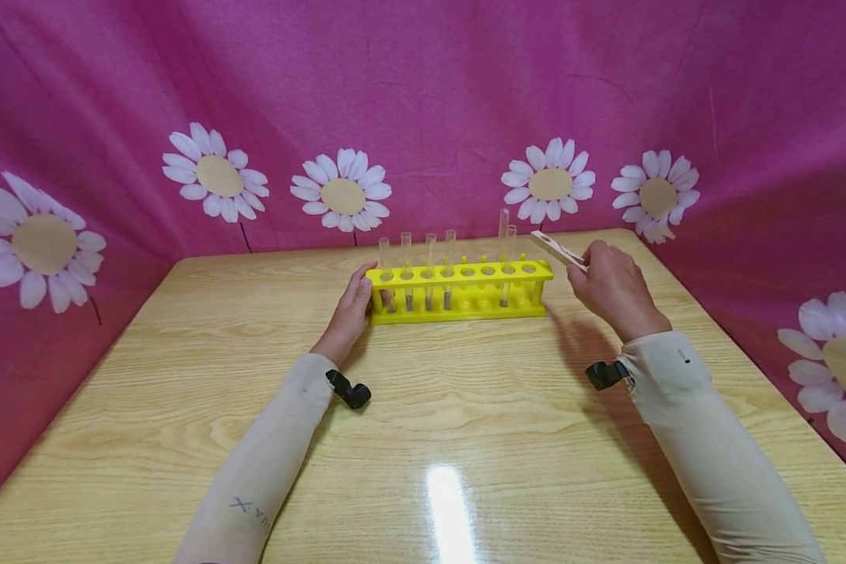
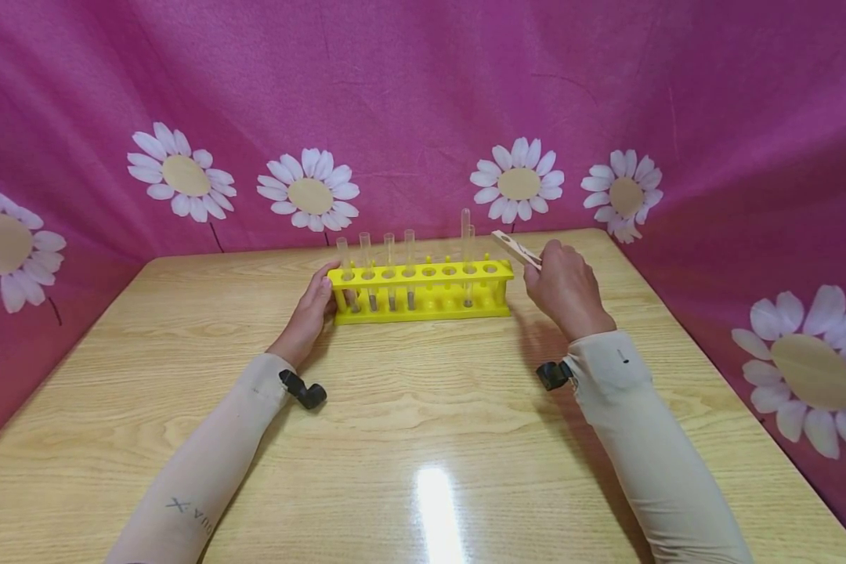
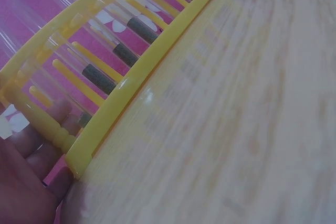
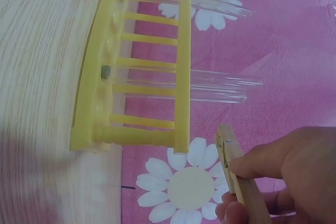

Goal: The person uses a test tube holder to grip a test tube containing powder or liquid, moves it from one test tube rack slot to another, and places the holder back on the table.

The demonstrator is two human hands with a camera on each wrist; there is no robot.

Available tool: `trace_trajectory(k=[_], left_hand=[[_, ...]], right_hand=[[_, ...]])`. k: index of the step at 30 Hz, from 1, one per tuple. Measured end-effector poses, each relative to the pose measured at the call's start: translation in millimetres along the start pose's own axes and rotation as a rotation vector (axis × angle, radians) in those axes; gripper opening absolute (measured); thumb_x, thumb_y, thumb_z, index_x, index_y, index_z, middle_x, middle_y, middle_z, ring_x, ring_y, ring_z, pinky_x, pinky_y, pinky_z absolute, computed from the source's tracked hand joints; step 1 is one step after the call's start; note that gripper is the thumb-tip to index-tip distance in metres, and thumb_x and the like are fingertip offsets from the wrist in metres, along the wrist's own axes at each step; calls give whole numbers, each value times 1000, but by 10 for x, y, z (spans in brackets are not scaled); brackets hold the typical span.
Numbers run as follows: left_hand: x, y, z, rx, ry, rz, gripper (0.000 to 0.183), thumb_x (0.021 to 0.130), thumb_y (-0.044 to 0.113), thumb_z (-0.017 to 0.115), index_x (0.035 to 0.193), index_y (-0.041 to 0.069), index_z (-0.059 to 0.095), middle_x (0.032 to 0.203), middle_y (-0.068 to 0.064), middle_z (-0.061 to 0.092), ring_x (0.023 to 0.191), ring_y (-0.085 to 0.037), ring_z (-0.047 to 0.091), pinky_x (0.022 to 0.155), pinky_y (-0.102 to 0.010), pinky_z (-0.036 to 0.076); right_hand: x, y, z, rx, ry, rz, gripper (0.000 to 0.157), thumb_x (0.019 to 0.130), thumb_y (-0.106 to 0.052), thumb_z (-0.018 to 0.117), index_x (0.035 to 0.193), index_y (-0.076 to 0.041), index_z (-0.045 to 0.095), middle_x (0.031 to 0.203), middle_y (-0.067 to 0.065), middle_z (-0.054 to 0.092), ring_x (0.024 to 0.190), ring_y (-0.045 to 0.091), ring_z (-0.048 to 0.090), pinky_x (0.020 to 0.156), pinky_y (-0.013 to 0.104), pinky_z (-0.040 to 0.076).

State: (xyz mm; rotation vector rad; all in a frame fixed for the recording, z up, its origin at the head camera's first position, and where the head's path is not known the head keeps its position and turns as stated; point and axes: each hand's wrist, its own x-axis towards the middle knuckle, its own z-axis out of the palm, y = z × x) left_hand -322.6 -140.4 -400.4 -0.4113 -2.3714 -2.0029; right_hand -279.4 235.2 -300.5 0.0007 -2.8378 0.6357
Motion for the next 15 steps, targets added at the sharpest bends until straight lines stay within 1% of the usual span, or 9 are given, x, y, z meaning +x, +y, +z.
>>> trace_trajectory(k=[5,7,9,11,15], left_hand=[[-3,3,-1,-9,1,-6,50,106,41,23,153,24,23,149,-8,32,132,-22,32,114,-40,22],[-2,2,-4,-12,-1,-12,49,106,41,23,152,26,23,152,-5,29,134,-20,30,114,-39,21],[0,0,-6,-15,-1,-15,48,106,41,23,152,28,24,152,-5,29,135,-19,30,114,-39,21],[0,-3,-8,-18,-2,-14,48,106,41,23,152,28,24,150,-5,30,133,-20,31,114,-39,22],[0,-8,-8,-25,-5,-4,50,105,42,23,152,25,23,145,-8,35,129,-22,35,113,-40,23]], right_hand=[[7,1,5,1,12,-19,27,94,-16,56,104,8,51,89,22,49,75,34,46,63,43,47],[7,-1,4,4,17,-24,27,94,-16,56,104,9,52,89,22,49,75,34,46,64,43,47],[7,-3,3,5,23,-30,26,94,-16,57,103,9,52,89,22,49,75,34,46,65,44,47],[5,-5,1,5,29,-34,26,94,-16,57,103,8,53,90,21,50,75,34,47,65,44,47],[-1,-14,-5,11,45,-38,26,94,-17,57,103,7,55,90,21,51,75,34,47,63,43,47]])
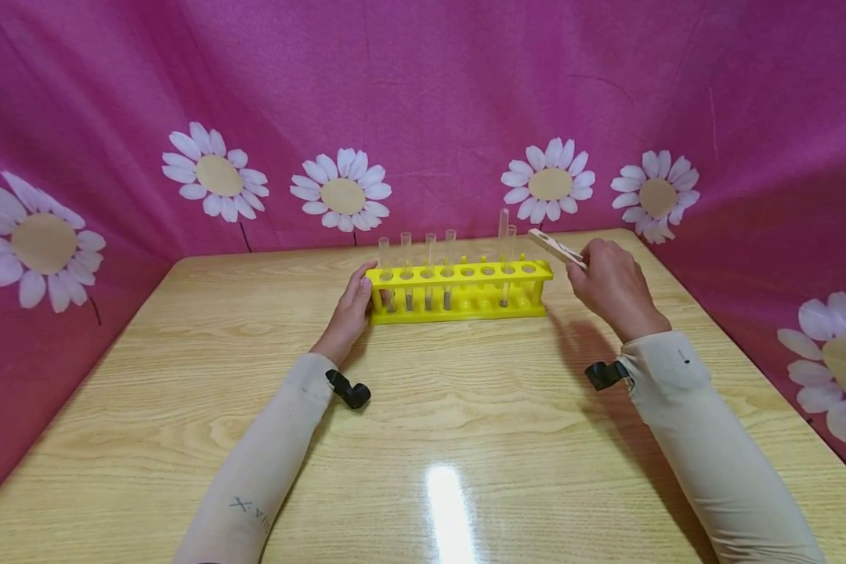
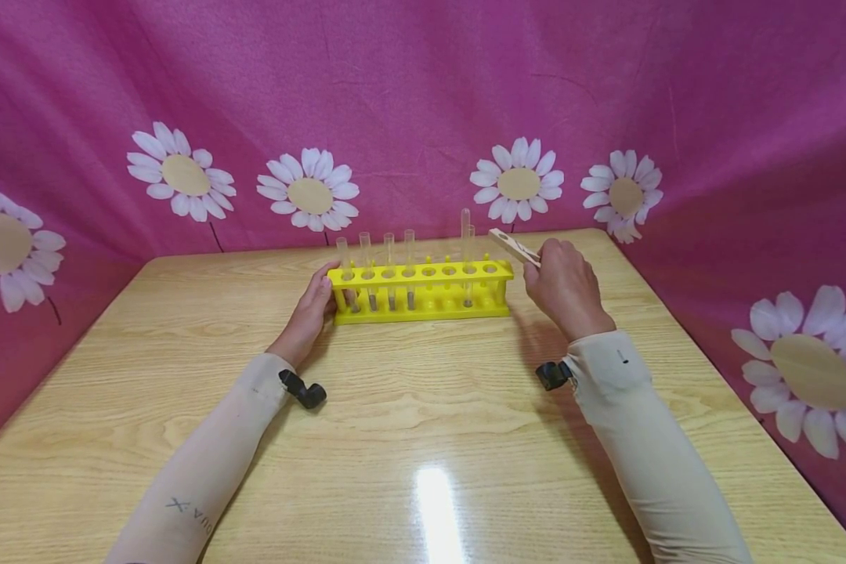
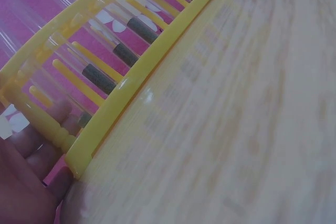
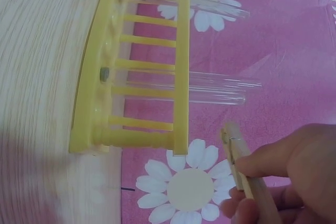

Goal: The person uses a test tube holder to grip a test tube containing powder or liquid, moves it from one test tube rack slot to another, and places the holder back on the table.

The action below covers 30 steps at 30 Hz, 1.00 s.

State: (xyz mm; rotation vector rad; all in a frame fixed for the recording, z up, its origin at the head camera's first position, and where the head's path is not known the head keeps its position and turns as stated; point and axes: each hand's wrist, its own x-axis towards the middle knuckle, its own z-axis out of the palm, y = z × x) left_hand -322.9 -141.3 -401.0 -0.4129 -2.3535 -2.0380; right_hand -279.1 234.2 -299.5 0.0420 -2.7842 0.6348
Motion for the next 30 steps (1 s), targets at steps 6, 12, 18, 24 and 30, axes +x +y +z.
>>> trace_trajectory(k=[6,12,18,24,30], left_hand=[[6,-2,3,-1,2,-2,49,105,42,23,151,26,25,135,-11,40,125,-24,37,113,-40,25],[-26,79,1,-21,-16,-9,48,106,37,22,152,23,24,135,-17,41,127,-29,37,113,-42,23],[-10,35,-7,-26,-19,1,48,106,38,23,153,23,23,145,-13,35,130,-27,35,113,-42,23],[9,-13,2,-19,-5,21,48,106,40,23,152,25,25,134,-13,42,122,-26,40,111,-41,26],[-10,50,-5,-54,-29,1,46,107,33,22,152,23,24,123,-26,44,121,-34,39,110,-45,25]], right_hand=[[-13,-9,-1,22,59,-40,23,95,-18,57,102,4,56,89,19,53,75,34,47,62,43,45],[-36,-22,1,33,112,-79,23,94,-19,60,102,2,58,89,18,55,76,33,47,65,44,44],[-55,-30,4,54,165,-99,22,94,-20,61,100,1,57,87,17,56,74,31,47,62,41,42],[-66,-47,-5,83,180,-95,22,96,-22,59,101,0,56,86,16,56,74,30,46,60,40,43],[-71,-83,5,122,197,-105,23,97,-23,58,103,-1,55,87,15,54,73,29,45,58,38,42]])
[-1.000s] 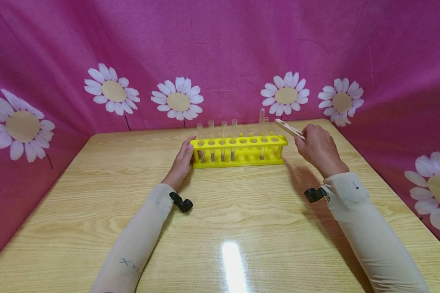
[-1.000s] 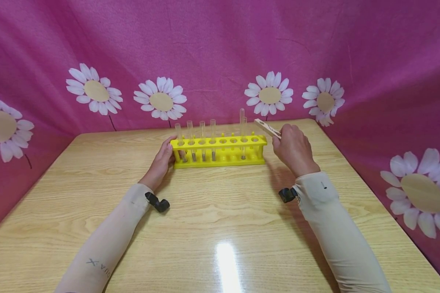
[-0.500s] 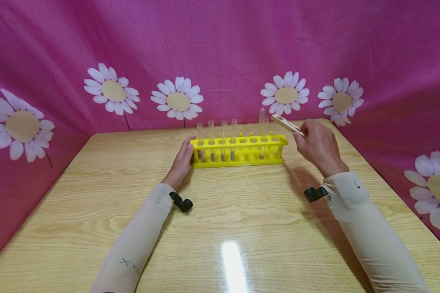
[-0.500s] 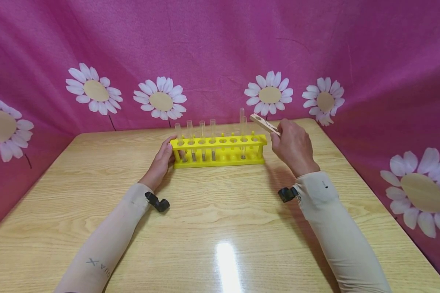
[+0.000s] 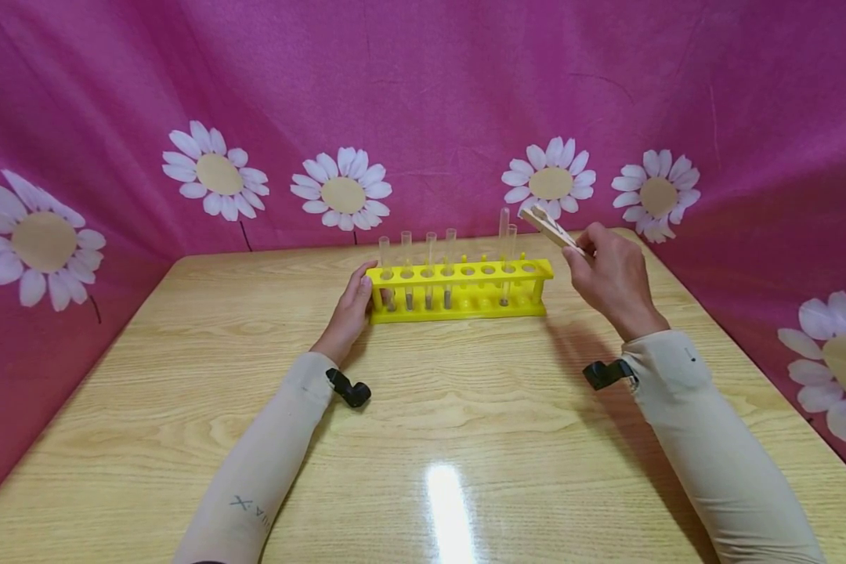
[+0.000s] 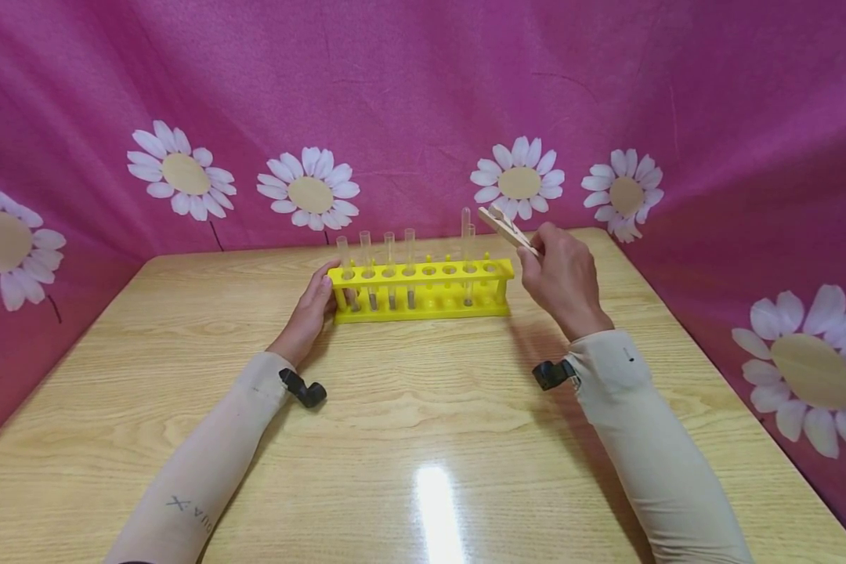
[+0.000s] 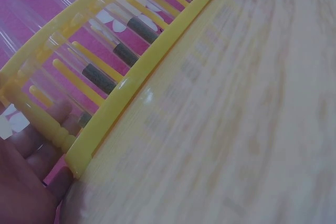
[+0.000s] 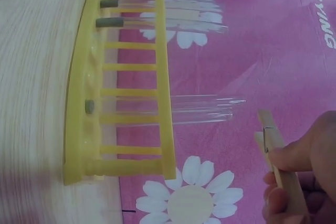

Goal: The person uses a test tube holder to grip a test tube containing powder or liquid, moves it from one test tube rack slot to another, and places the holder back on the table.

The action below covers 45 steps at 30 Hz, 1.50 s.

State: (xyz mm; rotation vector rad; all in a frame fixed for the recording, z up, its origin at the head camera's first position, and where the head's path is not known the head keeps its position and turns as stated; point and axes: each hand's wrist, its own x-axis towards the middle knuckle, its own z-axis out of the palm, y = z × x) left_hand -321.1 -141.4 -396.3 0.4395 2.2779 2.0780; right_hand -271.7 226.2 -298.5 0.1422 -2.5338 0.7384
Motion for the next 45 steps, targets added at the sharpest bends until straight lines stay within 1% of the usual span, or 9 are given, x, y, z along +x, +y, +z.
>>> trace_trajectory(k=[6,19,21,24,30,33,37,40,45], left_hand=[[-96,179,28,3,-14,-22,46,108,26,21,153,16,21,129,-27,40,126,-35,35,113,-47,21],[-99,208,31,20,-15,-20,47,108,28,22,153,16,21,127,-26,41,125,-35,36,112,-47,23],[-92,201,30,17,-15,-23,47,108,29,22,153,16,21,126,-27,41,125,-35,36,112,-47,23],[-45,113,9,-2,-16,-18,47,108,29,22,153,18,21,123,-30,42,123,-36,38,111,-47,24],[32,-66,-11,13,4,12,47,106,39,22,151,27,25,118,-27,46,116,-33,42,108,-43,27],[32,-81,-4,20,16,20,47,105,42,23,150,28,27,115,-23,47,113,-29,44,106,-40,29],[37,-82,7,31,30,26,45,107,39,23,150,27,27,113,-18,46,112,-25,44,105,-40,30],[42,-80,9,42,34,27,43,108,34,22,150,26,27,115,-18,45,114,-26,42,106,-41,30],[37,-76,-4,48,23,17,44,107,36,21,151,27,26,121,-18,44,119,-28,40,109,-43,27]], right_hand=[[-6,-23,54,25,5,-24,23,97,-24,57,103,-1,56,87,14,54,74,28,45,60,39,41],[-22,-59,135,37,-37,-46,19,97,-21,58,102,-3,55,89,13,56,75,28,47,64,39,42],[-25,-69,137,35,-42,-45,19,97,-21,58,101,-2,55,90,14,57,76,29,47,64,39,42],[-25,-75,139,32,-40,-50,19,97,-21,59,101,-2,55,90,14,57,75,29,48,64,39,43],[-23,-72,166,42,-29,-67,19,97,-20,60,100,-2,55,89,14,56,76,29,48,64,39,42],[-22,-69,185,44,-31,-74,18,97,-19,59,100,-2,55,89,14,55,77,29,48,65,39,42],[-24,-63,207,41,-24,-82,18,97,-19,60,100,-2,55,88,14,55,75,29,48,65,40,43],[-26,-61,228,46,-6,-91,18,97,-18,60,100,-1,55,87,14,55,74,29,47,64,40,43],[-33,-56,269,52,5,-100,17,97,-17,60,100,-1,55,87,14,54,74,29,47,66,40,44]])
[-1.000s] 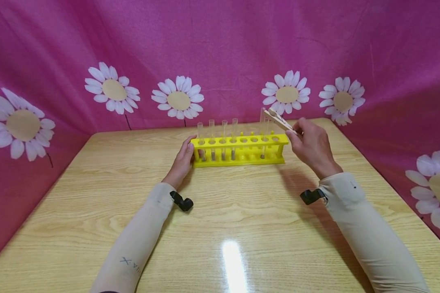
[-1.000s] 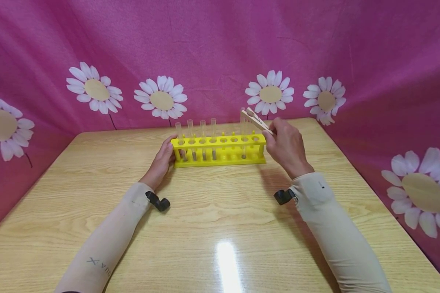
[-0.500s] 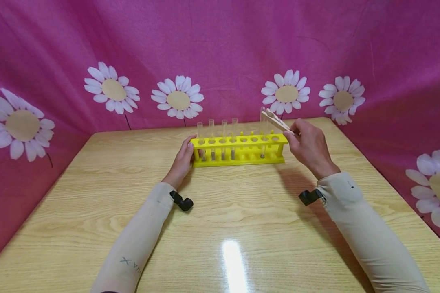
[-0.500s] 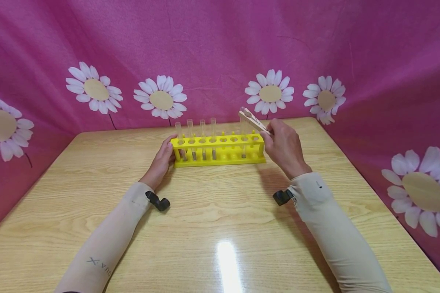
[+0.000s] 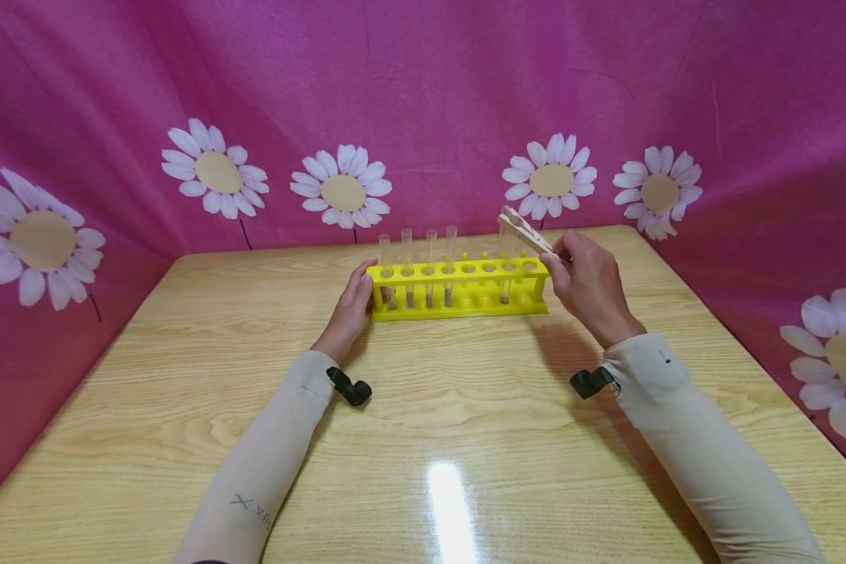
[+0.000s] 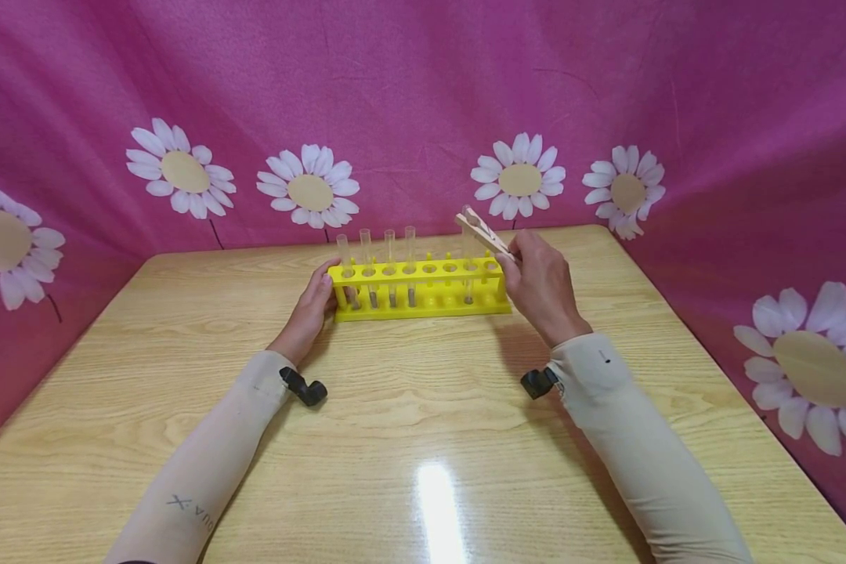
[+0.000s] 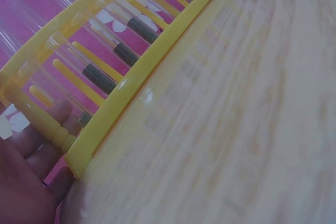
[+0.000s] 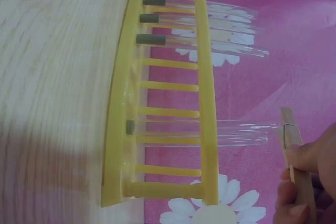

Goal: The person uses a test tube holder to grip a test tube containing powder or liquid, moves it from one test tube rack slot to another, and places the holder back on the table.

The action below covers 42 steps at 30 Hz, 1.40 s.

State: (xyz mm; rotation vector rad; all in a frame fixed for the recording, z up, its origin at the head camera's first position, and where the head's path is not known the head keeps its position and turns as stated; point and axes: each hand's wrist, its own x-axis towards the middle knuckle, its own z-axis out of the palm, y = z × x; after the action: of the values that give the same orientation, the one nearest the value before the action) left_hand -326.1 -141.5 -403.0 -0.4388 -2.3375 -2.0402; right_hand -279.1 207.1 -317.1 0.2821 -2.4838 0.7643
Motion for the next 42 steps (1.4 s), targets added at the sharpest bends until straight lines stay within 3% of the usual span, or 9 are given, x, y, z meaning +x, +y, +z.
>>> trace_trajectory(k=[6,11,18,23,33,42], left_hand=[[-24,65,1,2,-12,-20,46,107,35,21,152,27,24,128,-22,41,123,-30,37,111,-45,24],[-15,25,8,5,6,-12,47,106,41,23,151,28,26,126,-17,43,121,-26,38,110,-43,27],[-7,8,6,-2,16,-16,44,107,38,23,150,29,27,114,-20,47,112,-28,44,104,-41,30],[-9,26,1,-17,5,-31,45,107,38,23,151,29,26,119,-23,45,117,-29,41,108,-42,28],[-138,303,28,-18,-34,-39,47,108,27,22,153,15,21,127,-31,39,123,-36,36,112,-48,23],[-154,324,31,-37,-38,-32,47,108,27,22,153,14,21,122,-35,39,123,-42,36,111,-49,22]], right_hand=[[-10,-1,1,-13,-41,26,17,97,-17,60,100,-1,55,88,14,55,74,30,48,65,40,44],[-10,4,-16,-25,-77,42,17,97,-17,60,100,-1,55,88,15,55,74,30,48,65,40,43],[-13,0,-30,-56,-128,79,18,97,-19,60,101,-2,55,86,15,56,73,30,48,63,39,43],[-12,-2,-41,-72,-159,95,19,96,-19,60,101,-2,55,85,15,55,72,30,48,61,38,42],[-14,9,-57,-97,-209,117,20,96,-20,60,100,-1,55,83,15,55,71,29,47,60,38,41],[-12,3,-60,-104,-249,136,21,96,-21,61,102,-1,55,85,16,55,73,30,47,61,38,42]])
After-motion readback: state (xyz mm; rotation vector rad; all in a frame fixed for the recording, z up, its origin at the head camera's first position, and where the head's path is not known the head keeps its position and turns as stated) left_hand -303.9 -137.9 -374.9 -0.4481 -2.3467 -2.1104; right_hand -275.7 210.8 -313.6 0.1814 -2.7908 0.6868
